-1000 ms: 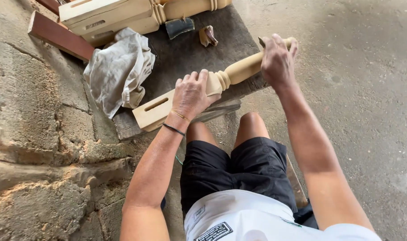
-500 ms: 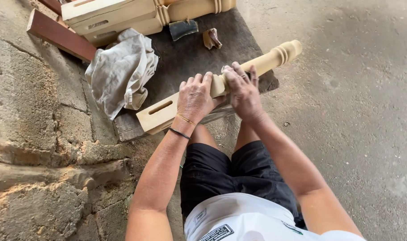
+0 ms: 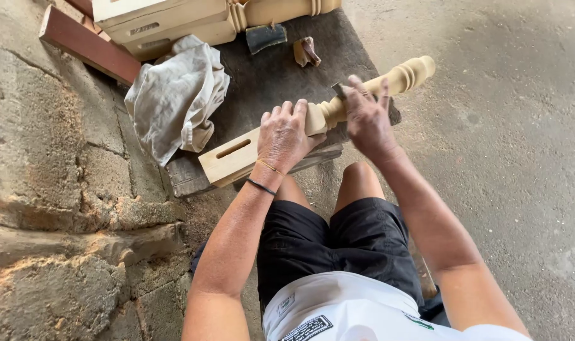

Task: The person sands a turned wooden baluster using a sanding block, rotating the piece to smooth its surface. After finishing, the person wipes the workbench with a cloth and then picks up a flat wooden plank to sand it as well.

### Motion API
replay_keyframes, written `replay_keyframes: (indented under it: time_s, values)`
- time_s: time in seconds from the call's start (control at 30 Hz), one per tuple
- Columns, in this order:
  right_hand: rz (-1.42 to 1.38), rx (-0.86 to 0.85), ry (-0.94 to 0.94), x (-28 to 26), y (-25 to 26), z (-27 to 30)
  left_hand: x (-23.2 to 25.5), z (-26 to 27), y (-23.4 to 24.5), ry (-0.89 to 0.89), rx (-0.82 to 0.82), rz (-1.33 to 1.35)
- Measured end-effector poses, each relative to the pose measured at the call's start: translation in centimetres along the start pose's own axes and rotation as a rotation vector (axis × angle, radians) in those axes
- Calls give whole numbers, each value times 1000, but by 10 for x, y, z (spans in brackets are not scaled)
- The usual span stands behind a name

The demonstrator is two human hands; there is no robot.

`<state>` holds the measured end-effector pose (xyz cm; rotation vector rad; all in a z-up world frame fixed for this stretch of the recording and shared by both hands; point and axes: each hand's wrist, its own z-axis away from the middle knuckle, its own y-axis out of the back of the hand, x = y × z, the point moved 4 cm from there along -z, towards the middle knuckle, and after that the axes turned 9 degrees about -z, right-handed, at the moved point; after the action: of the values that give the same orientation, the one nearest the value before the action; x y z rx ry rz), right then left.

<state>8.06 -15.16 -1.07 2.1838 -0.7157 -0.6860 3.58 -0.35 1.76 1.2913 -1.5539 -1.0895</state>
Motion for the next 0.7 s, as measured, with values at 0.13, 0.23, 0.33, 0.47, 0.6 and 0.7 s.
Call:
replay_keyframes:
  time_s: [0.13,0.23,0.33,0.47,0.6,0.7]
  values:
    - [516,21,80,42,10,4,1,-1,2,-5,9,17]
    - [84,73,-83,37,5,7,1,-1,0,4,-11,12]
    - [221,25,-19,-11,-1,6,1,-2,-2,8,-43,-9]
    - [-18,13,-50,-4,0,8,2,-1,0,0,-28,-8]
    - [117,61,-171,96,-6,6,2,0,6,7,-9,9]
    - [159,36,-157,85,6,2,3,0,7,18,4,-10]
